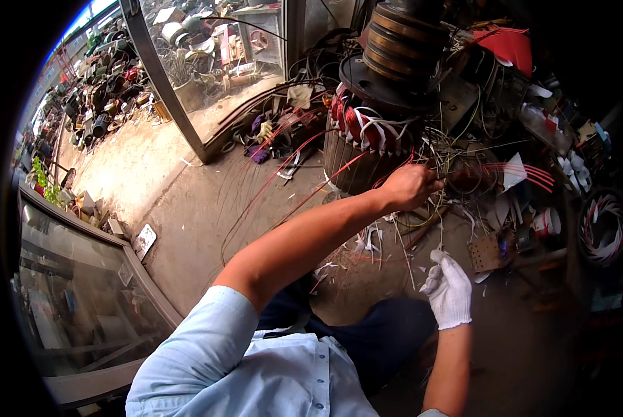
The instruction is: The person winds copper wires into a motor stator using pliers and a white plastic strip to secure and separate the coils.
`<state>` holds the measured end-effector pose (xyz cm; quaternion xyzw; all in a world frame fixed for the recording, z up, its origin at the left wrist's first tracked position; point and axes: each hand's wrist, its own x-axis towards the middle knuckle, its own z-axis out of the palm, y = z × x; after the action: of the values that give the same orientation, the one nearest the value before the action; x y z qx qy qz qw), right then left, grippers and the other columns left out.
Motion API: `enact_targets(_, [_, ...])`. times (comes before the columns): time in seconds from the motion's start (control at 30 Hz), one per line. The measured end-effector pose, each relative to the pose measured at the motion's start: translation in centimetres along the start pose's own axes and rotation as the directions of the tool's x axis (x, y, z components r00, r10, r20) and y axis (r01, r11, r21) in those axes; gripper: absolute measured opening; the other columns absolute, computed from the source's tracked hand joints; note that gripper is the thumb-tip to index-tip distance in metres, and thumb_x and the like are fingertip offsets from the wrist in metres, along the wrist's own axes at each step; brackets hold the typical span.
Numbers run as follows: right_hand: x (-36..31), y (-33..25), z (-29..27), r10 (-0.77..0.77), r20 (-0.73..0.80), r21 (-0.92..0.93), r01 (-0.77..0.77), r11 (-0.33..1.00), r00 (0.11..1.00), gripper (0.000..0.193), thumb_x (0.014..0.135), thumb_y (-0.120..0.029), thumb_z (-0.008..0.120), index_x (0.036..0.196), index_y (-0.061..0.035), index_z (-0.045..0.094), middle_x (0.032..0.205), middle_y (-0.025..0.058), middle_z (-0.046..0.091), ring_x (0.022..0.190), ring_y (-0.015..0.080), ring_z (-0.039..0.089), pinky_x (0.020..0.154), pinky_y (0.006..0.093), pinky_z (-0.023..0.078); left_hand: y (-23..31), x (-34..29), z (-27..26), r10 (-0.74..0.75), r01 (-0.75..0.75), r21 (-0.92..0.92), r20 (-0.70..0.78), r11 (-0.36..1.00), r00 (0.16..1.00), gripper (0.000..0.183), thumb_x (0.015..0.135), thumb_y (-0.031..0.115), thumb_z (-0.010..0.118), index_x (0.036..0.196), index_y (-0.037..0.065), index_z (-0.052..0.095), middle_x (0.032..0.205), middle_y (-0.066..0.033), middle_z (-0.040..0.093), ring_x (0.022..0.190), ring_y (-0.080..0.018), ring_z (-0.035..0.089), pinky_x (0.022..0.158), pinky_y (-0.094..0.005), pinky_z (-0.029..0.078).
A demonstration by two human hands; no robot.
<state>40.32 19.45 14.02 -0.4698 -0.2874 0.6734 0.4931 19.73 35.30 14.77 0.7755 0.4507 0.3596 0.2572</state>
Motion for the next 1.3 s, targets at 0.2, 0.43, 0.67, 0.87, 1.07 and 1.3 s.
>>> enact_targets(0.2, [-2.0, 7.5, 3.5, 0.141, 0.081, -0.008, -0.14, 0.99, 0.987, 0.028, 0.099, -0.018, 0.053, 0.116, 0.003, 0.06, 0.075, 0.008, 0.063, 0.055, 0.0176, 0.058, 0.053, 0.0316, 0.051, -0.1, -1.5, -0.2, 0.015, -0.019, -0.067, -0.06, 0.998, 0.998, 0.03, 0.092, 0.03, 0.06, 0.108, 0.006, 0.069, 0.099, -0.0216, 0.068, 0.097, -0.0403, 0.064, 0.085, -0.047, 0.05])
enact_targets(0.43, [-3.6, 12.3, 3.6, 0.224, 0.044, -0.067, -0.221, 0.973, 0.974, 0.027, 0.099, -0.018, 0.053, 0.115, 0.0016, 0.061, 0.076, 0.0086, 0.065, 0.057, 0.0181, 0.06, 0.053, 0.031, 0.053, -2.2, -6.8, -3.7, 0.072, -0.099, -0.047, -0.401, 0.994, 0.913, 0.035, 0.088, 0.015, 0.065, 0.12, 0.006, 0.057, 0.107, -0.0183, 0.06, 0.096, -0.0377, 0.062, 0.082, -0.0444, 0.051])
enact_targets(0.67, [-5.5, 16.0, 3.0, 0.261, -0.047, -0.144, -0.265, 0.953, 0.964, 0.026, 0.098, -0.017, 0.056, 0.116, 0.0004, 0.06, 0.077, 0.0059, 0.065, 0.059, 0.0148, 0.061, 0.054, 0.0285, 0.054, -7.6, -13.1, -6.5, 0.104, -0.018, 0.138, -0.645, 0.99, 0.757, 0.019, 0.085, 0.008, 0.068, 0.103, 0.005, 0.064, 0.097, -0.014, 0.06, 0.089, -0.0345, 0.061, 0.076, -0.0415, 0.05])
enact_targets(0.87, [-5.6, 17.7, 5.3, 0.325, -0.018, -0.262, -0.318, 0.911, 0.945, 0.025, 0.099, -0.016, 0.056, 0.118, -0.0006, 0.06, 0.078, 0.0047, 0.065, 0.061, 0.0122, 0.062, 0.058, 0.0266, 0.054, -13.9, -13.9, -7.3, -0.432, 0.309, -0.594, -0.072, 0.743, 0.899, 0.04, 0.102, 0.036, 0.055, 0.105, -0.003, 0.065, 0.076, -0.0054, 0.064, 0.067, -0.0123, 0.058, 0.062, -0.0281, 0.048])
enact_targets(1.07, [-4.5, 16.7, 5.7, 0.187, -0.05, -0.323, -0.193, 0.926, 0.981, 0.025, 0.099, -0.016, 0.056, 0.118, -0.001, 0.061, 0.078, 0.0043, 0.065, 0.06, 0.0103, 0.062, 0.058, 0.0244, 0.053, -9.5, -14.1, -8.5, 0.202, -0.044, 0.28, -0.569, 0.959, 0.797, 0.015, 0.088, 0.009, 0.063, 0.102, 0.004, 0.067, 0.089, -0.0145, 0.064, 0.082, -0.0342, 0.062, 0.071, -0.0405, 0.05])
enact_targets(1.3, [-3.9, 16.1, 7.6, 0.132, -0.013, -0.324, -0.129, 0.937, 0.991, 0.024, 0.098, -0.012, 0.055, 0.118, 0.001, 0.061, 0.08, 0.0037, 0.066, 0.062, 0.0089, 0.061, 0.059, 0.0231, 0.052, -8.1, -11.4, -1.0, 0.015, 0.027, 0.125, -0.331, 0.992, 0.944, 0.049, 0.092, 0.017, 0.061, 0.135, 0.0, 0.046, 0.113, -0.0228, 0.062, 0.105, -0.0419, 0.059, 0.093, -0.047, 0.047])
